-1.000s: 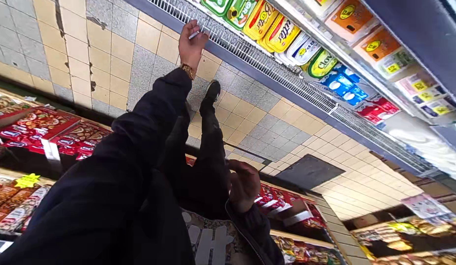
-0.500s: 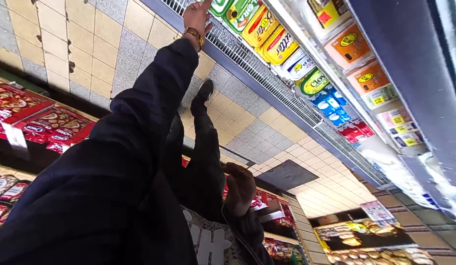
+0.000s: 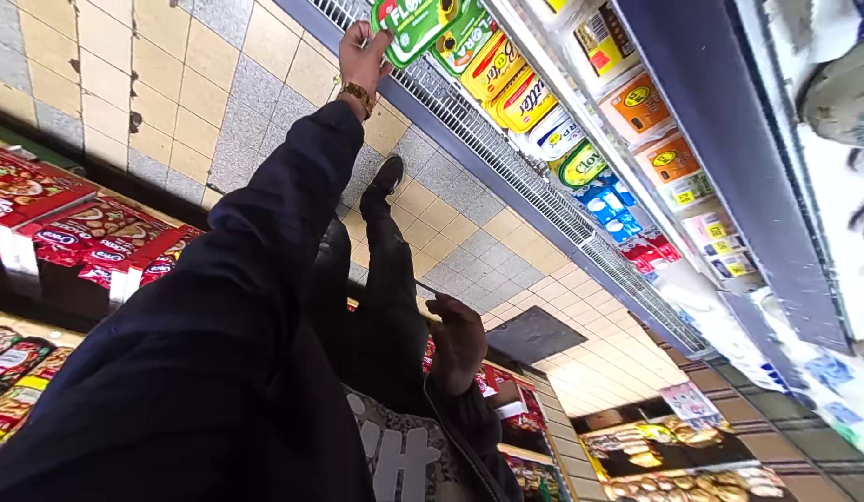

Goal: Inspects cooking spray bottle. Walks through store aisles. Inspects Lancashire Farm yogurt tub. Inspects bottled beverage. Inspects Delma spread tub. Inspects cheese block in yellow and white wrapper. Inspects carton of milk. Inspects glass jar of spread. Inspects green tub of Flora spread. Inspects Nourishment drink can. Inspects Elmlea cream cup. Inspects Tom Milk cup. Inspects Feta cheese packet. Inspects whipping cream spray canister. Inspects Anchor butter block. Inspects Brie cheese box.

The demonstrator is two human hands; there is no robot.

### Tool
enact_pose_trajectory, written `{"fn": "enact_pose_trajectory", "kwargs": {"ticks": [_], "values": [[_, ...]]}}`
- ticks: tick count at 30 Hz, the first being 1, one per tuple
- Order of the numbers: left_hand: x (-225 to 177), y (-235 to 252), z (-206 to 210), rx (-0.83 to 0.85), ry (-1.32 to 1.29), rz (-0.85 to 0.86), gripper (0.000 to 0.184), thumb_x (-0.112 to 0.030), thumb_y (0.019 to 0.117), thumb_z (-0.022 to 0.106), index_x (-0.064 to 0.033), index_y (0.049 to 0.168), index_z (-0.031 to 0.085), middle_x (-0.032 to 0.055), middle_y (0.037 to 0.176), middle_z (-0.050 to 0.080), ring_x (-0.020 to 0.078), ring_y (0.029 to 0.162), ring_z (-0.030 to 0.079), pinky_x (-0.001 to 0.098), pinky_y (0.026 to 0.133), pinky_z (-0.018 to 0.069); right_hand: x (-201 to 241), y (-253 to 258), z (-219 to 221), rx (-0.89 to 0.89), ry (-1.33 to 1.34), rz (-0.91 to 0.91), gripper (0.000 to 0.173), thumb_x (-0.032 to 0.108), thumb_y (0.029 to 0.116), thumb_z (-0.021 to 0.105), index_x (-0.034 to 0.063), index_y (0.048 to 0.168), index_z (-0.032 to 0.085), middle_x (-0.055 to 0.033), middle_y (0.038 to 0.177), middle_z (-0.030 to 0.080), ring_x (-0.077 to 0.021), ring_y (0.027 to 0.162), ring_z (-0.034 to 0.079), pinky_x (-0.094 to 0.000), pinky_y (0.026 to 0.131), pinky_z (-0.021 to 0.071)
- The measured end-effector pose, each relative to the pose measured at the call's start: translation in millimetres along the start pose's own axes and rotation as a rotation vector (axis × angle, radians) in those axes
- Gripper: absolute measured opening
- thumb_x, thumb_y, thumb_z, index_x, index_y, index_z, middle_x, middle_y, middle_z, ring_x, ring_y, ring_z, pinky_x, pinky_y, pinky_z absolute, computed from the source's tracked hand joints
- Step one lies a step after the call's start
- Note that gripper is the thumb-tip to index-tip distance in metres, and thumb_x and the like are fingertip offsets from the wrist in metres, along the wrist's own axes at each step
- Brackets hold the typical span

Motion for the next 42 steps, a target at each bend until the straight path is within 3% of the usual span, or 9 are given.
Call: {"fn": "enact_pose_trajectory", "kwargs": {"ticks": [10, 14, 17, 24, 27, 32, 35, 37, 42], "values": [[-107, -147, -100, 0.162, 0.048, 0.006, 0.022, -0.004, 0.0907, 0.067, -0.0026, 0.11, 0.055, 0.0133, 0.111, 0.062, 0.0272, 0.097, 0.068, 0.049, 0.076, 0.0621, 63, -5, 37, 0.12, -0.012, -0.197, 0.046, 0.022, 0.0884, 0.078, 0.0189, 0.132, 0.063, -0.0046, 0.13, 0.068, -0.0205, 0.114, 0.067, -0.0366, 0.094, 0.0579], [-158, -242, -150, 0.344, 0.094, 0.035, 0.04, -0.003, 0.0932, 0.064, -0.0148, 0.128, 0.048, 0.0095, 0.121, 0.061, 0.0255, 0.099, 0.067, 0.0453, 0.072, 0.0612, 102, -16, 54, 0.148, -0.087, -0.252, 0.077, 0.025, 0.0803, 0.086, 0.0033, 0.143, 0.048, -0.0164, 0.146, 0.053, -0.0291, 0.13, 0.057, -0.0443, 0.097, 0.0572], [-195, -286, -174, 0.44, 0.029, 0.023, 0.047, 0.002, 0.0909, 0.061, -0.0141, 0.133, 0.046, 0.0113, 0.121, 0.064, 0.0261, 0.094, 0.07, 0.0433, 0.07, 0.0625, 127, -22, 64, 0.149, -0.163, -0.302, 0.099, 0.033, 0.0729, 0.091, -0.0038, 0.149, 0.039, -0.0237, 0.154, 0.042, -0.0325, 0.138, 0.049, -0.0471, 0.1, 0.0565], [-261, -402, -251, 0.669, 0.065, 0.059, 0.047, 0.003, 0.0874, 0.065, -0.015, 0.129, 0.053, 0.0091, 0.119, 0.067, 0.023, 0.093, 0.072, 0.0423, 0.075, 0.0635, 168, -86, 97, 0.284, -0.14, -0.408, 0.114, 0.037, 0.0653, 0.096, 0.0079, 0.156, 0.033, -0.0164, 0.163, 0.029, -0.0333, 0.139, 0.049, -0.0505, 0.102, 0.0565], [-274, -445, -278, 0.744, 0.093, 0.064, 0.046, 0.003, 0.0869, 0.065, -0.0149, 0.128, 0.053, 0.0081, 0.118, 0.068, 0.0213, 0.092, 0.072, 0.0393, 0.074, 0.0639, 178, -129, 110, 0.352, -0.098, -0.464, 0.106, 0.035, 0.0677, 0.096, 0.0167, 0.154, 0.037, -0.0113, 0.161, 0.036, -0.0315, 0.135, 0.053, -0.0504, 0.101, 0.057], [-283, -493, -311, 0.822, 0.082, 0.075, 0.046, 0.003, 0.0887, 0.066, -0.0146, 0.129, 0.053, 0.0102, 0.121, 0.068, 0.0238, 0.094, 0.073, 0.0418, 0.078, 0.0643, 176, -186, 120, 0.337, -0.068, -0.519, 0.092, 0.027, 0.0704, 0.095, 0.0191, 0.148, 0.046, -0.008, 0.148, 0.05, -0.0262, 0.124, 0.061, -0.0476, 0.096, 0.0595], [-285, -505, -325, 0.911, 0.091, 0.137, 0.066, -0.003, 0.0874, 0.072, -0.0168, 0.144, 0.043, 0.0113, 0.131, 0.063, 0.0258, 0.101, 0.072, 0.0422, 0.083, 0.0632, 169, -204, 122, 0.323, -0.018, -0.555, 0.09, 0.022, 0.0695, 0.095, 0.0228, 0.147, 0.049, -0.0049, 0.145, 0.054, -0.0244, 0.121, 0.063, -0.0459, 0.095, 0.0602], [-286, -509, -331, 1.004, 0.11, 0.213, 0.089, -0.006, 0.0799, 0.081, -0.0172, 0.154, 0.034, 0.0134, 0.14, 0.058, 0.029, 0.11, 0.069, 0.0447, 0.089, 0.0613, 164, -211, 125, 0.32, 0.044, -0.573, 0.091, 0.019, 0.0696, 0.095, 0.0264, 0.147, 0.048, -0.003, 0.145, 0.055, -0.0237, 0.12, 0.064, -0.0454, 0.095, 0.0603], [-287, -515, -346, 1.095, 0.136, 0.339, 0.108, -0.002, 0.0668, 0.092, -0.02, 0.156, 0.034, 0.0138, 0.143, 0.052, 0.0351, 0.117, 0.064, 0.0517, 0.091, 0.0613, 160, -222, 132, 0.345, 0.121, -0.601, 0.091, 0.015, 0.0699, 0.094, 0.0302, 0.147, 0.048, 0.0005, 0.146, 0.054, -0.0219, 0.122, 0.063, -0.0445, 0.098, 0.0593]]}}
Point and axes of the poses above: each hand's wrist, its own y-axis towards the middle knuckle, its own z-axis out of the palm, x = y × z, the point moved 1 cm from there along y, towards the middle knuckle
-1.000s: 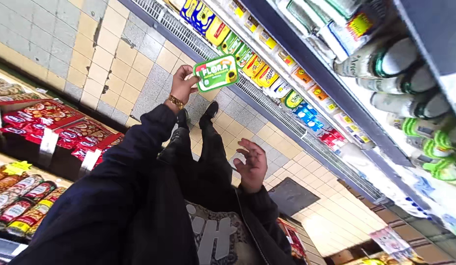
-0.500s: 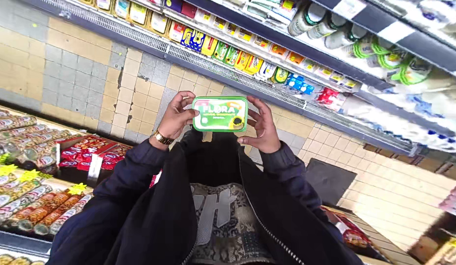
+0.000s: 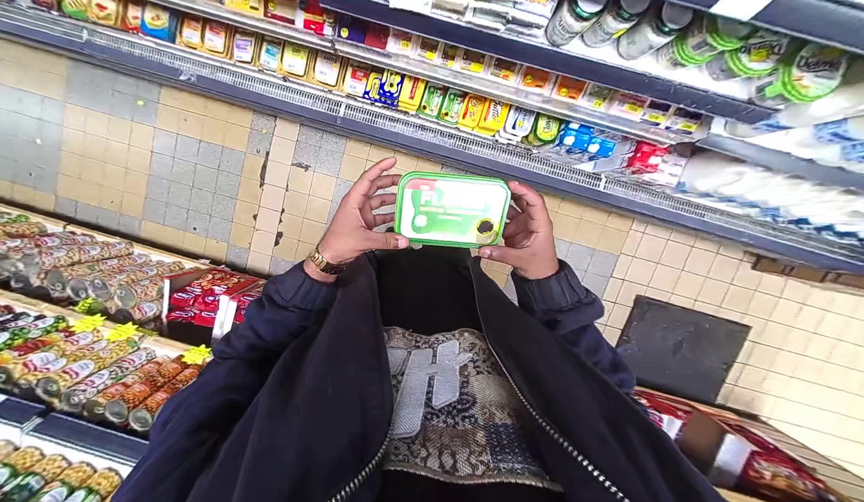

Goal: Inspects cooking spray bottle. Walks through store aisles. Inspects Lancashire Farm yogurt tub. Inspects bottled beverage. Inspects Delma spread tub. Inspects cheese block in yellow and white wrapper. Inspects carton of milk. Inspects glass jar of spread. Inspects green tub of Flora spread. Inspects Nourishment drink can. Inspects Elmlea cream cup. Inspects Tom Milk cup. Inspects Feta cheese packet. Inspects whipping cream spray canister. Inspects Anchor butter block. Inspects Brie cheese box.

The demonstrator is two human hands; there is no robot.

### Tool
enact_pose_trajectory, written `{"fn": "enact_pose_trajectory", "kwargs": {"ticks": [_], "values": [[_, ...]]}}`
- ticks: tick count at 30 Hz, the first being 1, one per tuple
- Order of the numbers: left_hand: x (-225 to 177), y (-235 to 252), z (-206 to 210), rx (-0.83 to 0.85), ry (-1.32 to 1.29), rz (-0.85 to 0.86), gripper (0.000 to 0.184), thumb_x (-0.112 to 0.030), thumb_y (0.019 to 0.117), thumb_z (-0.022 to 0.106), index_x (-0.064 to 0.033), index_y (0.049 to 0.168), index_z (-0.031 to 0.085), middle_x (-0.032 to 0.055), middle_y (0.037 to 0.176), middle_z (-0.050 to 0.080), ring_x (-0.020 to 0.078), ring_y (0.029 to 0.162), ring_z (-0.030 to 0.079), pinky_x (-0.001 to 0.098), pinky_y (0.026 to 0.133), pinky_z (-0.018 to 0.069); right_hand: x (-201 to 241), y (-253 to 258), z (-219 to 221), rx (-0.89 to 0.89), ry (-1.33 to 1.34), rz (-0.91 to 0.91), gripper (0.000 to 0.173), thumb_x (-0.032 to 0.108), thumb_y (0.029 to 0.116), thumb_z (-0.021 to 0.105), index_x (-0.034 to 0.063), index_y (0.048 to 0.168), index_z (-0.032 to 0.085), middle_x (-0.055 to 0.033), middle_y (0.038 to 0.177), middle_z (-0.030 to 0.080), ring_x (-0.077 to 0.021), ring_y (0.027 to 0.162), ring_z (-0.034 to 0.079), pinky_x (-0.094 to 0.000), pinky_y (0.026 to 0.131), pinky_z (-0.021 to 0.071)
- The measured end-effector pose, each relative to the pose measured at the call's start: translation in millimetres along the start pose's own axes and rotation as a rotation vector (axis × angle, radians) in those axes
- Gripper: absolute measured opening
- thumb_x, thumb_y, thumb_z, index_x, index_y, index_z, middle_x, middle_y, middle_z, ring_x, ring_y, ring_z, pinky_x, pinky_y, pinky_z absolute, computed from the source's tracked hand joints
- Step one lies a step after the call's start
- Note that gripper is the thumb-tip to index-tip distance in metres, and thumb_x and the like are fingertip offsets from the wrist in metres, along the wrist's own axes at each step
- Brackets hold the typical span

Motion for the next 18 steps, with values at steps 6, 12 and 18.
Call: {"fn": "enact_pose_trajectory", "kwargs": {"ticks": [6, 12, 18], "values": [[5, -14, -3, 0.027, 0.079, 0.122, 0.1, -0.005, 0.0667, 0.093, -0.0148, 0.152, 0.043, 0.013, 0.144, 0.051, 0.0333, 0.122, 0.062, 0.0532, 0.095, 0.0599, -1, -3, 6, 0.038, 0.003, -0.037, 0.09, 0.016, 0.0695, 0.094, 0.0281, 0.146, 0.049, 0.0004, 0.144, 0.055, -0.0212, 0.123, 0.062, -0.044, 0.099, 0.0582], [6, -24, -7, 0.038, 0.154, 0.161, 0.093, -0.007, 0.0683, 0.093, -0.0146, 0.149, 0.047, 0.0111, 0.147, 0.05, 0.0307, 0.121, 0.063, 0.0512, 0.095, 0.0601, -3, -6, 15, 0.044, 0.015, -0.024, 0.091, 0.015, 0.0686, 0.095, 0.0266, 0.146, 0.049, -0.0009, 0.144, 0.054, -0.0218, 0.122, 0.063, -0.0434, 0.097, 0.0597], [4, -28, -10, 0.04, 0.174, 0.169, 0.093, -0.008, 0.069, 0.093, -0.0147, 0.149, 0.046, 0.0118, 0.147, 0.05, 0.0306, 0.119, 0.064, 0.0516, 0.093, 0.0611, -1, -7, 20, 0.024, -0.011, 0.002, 0.091, 0.017, 0.0675, 0.095, 0.0272, 0.146, 0.049, 0.0007, 0.143, 0.054, -0.0203, 0.121, 0.063, -0.0429, 0.097, 0.0596]]}}
Point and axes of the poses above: each hand's wrist, its own y-axis towards the middle knuckle, its own z-axis out of the palm, x = y × z, the point moved 1 cm from there along y, towards the middle knuckle
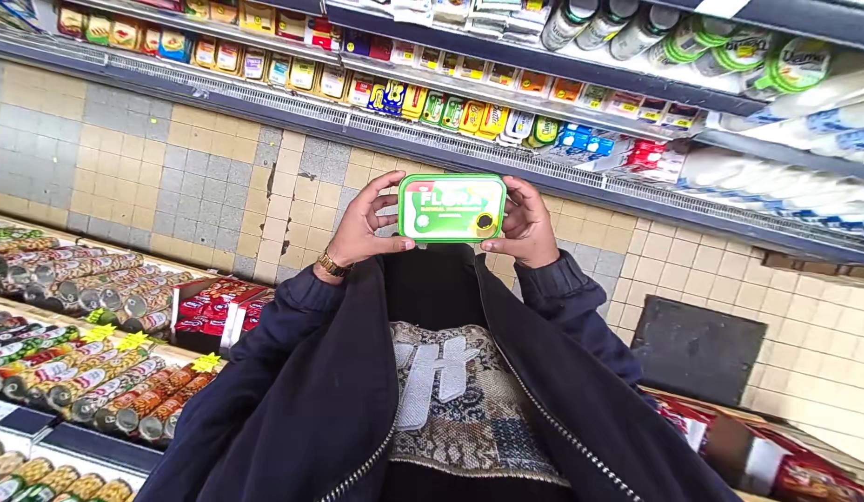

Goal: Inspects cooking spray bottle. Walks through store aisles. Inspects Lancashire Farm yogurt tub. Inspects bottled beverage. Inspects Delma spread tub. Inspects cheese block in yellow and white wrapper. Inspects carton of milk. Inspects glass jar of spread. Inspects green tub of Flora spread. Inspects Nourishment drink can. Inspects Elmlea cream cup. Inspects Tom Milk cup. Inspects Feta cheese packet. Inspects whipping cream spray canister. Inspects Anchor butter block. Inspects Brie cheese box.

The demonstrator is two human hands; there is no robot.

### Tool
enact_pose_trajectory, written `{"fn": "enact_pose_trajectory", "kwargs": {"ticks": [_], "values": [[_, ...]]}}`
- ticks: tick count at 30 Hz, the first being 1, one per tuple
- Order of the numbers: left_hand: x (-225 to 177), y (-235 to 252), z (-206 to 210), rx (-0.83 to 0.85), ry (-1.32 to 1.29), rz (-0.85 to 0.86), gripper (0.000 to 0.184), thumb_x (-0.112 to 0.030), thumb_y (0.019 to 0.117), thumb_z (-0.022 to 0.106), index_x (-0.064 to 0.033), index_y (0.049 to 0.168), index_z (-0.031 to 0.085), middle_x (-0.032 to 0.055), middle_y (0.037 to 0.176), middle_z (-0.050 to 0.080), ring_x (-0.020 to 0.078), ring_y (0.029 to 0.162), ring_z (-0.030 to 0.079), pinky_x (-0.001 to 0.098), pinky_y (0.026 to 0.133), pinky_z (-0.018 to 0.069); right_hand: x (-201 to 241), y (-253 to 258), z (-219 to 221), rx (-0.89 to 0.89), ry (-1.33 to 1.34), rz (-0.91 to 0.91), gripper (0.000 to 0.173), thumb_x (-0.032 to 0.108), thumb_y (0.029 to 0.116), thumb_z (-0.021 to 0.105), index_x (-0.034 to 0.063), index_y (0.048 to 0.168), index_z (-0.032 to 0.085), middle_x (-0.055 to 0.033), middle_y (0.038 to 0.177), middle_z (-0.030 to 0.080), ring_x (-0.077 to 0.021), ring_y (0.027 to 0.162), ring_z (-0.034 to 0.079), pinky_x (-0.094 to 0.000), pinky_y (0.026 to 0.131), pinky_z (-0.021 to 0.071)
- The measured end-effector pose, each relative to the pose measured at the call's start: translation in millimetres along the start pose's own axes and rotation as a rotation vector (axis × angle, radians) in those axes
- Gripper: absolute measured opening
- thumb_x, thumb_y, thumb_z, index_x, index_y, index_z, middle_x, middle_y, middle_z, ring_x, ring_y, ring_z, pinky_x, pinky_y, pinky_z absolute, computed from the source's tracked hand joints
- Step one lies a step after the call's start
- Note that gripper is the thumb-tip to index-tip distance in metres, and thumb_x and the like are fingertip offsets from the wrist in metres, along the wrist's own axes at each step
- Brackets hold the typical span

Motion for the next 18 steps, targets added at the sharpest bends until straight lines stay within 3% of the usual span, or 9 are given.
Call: {"fn": "enact_pose_trajectory", "kwargs": {"ticks": [18], "values": [[0.0, -4.9, -8.6, 0.007, -0.069, 0.022, 0.092, -0.004, 0.0698, 0.091, -0.0147, 0.149, 0.045, 0.0122, 0.147, 0.049, 0.0315, 0.121, 0.063, 0.054, 0.095, 0.0599, 1.2, 4.1, 9.5, 0.015, -0.001, -0.016, 0.091, 0.015, 0.0675, 0.095, 0.0246, 0.146, 0.05, -0.001, 0.145, 0.054, -0.0217, 0.122, 0.062, -0.0438, 0.098, 0.0589]]}}
Point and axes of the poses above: each hand's wrist, its own y-axis towards the middle knuckle, its own z-axis out of the palm, x = y × z, the point moved 1 cm from there along y, towards the middle knuckle
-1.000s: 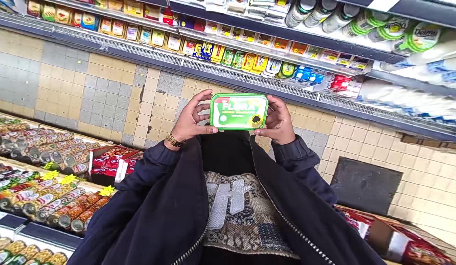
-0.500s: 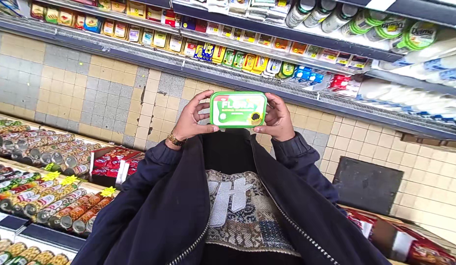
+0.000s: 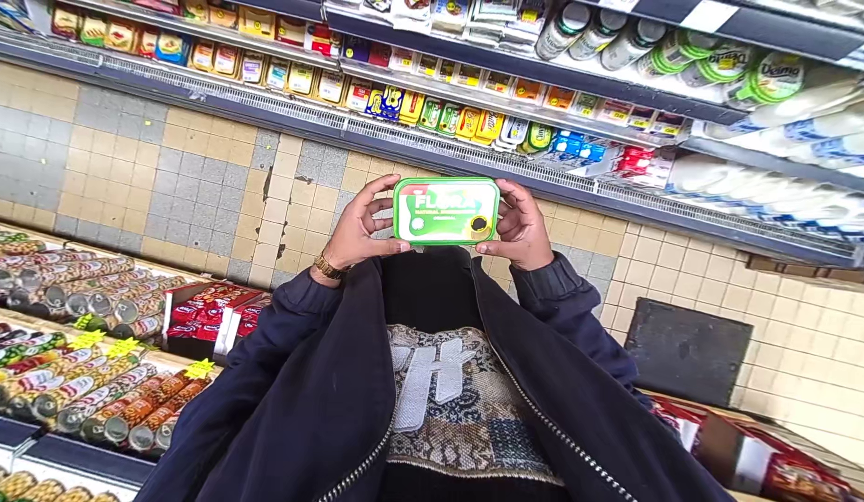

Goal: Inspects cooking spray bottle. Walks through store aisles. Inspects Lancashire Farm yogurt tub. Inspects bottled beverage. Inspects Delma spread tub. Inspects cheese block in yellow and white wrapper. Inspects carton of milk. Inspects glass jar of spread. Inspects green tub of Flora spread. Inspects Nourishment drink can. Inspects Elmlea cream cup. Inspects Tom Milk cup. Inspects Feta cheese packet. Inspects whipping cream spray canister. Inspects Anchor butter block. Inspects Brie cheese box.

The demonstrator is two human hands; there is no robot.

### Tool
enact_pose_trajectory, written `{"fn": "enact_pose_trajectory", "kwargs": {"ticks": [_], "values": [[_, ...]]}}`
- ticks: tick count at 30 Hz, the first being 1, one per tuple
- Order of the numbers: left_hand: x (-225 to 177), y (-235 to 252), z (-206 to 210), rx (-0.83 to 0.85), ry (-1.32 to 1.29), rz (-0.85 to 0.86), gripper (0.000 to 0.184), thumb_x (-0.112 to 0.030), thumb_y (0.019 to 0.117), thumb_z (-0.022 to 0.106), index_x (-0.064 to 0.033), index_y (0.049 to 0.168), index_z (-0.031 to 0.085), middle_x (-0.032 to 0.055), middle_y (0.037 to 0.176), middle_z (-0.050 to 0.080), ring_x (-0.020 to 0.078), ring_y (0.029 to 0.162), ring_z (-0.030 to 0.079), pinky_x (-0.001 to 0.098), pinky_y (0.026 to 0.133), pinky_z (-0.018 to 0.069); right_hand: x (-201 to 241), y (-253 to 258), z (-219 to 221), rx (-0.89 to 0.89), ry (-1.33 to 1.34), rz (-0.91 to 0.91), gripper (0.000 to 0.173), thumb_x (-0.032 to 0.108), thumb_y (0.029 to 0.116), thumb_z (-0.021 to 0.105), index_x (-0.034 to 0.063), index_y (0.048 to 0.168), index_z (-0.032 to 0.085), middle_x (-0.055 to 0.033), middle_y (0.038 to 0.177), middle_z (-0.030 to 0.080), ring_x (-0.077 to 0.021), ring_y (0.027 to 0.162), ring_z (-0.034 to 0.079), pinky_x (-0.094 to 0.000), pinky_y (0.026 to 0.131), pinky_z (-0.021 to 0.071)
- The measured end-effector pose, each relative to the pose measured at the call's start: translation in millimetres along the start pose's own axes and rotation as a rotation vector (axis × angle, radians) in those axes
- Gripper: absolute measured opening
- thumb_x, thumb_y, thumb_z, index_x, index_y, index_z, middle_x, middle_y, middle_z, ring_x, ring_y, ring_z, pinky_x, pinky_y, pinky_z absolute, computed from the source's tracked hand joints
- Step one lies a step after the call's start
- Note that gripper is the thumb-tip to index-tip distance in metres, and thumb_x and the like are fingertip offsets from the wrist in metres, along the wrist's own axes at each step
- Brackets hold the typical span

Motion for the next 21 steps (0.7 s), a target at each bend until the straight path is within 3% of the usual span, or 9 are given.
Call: {"fn": "enact_pose_trajectory", "kwargs": {"ticks": [16, 21], "values": [[12, 10, -13, -0.004, 0.036, -0.068, 0.103, -0.006, 0.0627, 0.096, -0.0176, 0.151, 0.045, 0.0114, 0.151, 0.047, 0.0332, 0.123, 0.062, 0.0544, 0.096, 0.0597, -11, 9, 2, -0.026, -0.027, 0.047, 0.092, 0.017, 0.0679, 0.095, 0.0219, 0.147, 0.049, -0.003, 0.145, 0.055, -0.023, 0.121, 0.063, -0.0445, 0.097, 0.0592], [22, 16, -20, -0.037, 0.097, -0.119, 0.112, -0.01, 0.0581, 0.099, -0.0173, 0.154, 0.042, 0.0139, 0.15, 0.045, 0.0341, 0.123, 0.062, 0.053, 0.091, 0.0624, -23, 20, 0, -0.019, -0.028, 0.076, 0.09, 0.017, 0.0689, 0.094, 0.0203, 0.147, 0.049, -0.0037, 0.145, 0.054, -0.0232, 0.12, 0.063, -0.0454, 0.096, 0.059]]}}
Point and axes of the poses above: each hand's wrist, its own y-axis towards the middle knuckle, its own z-axis out of the palm, x = y × z, the point moved 1 cm from there along y, towards the middle knuckle
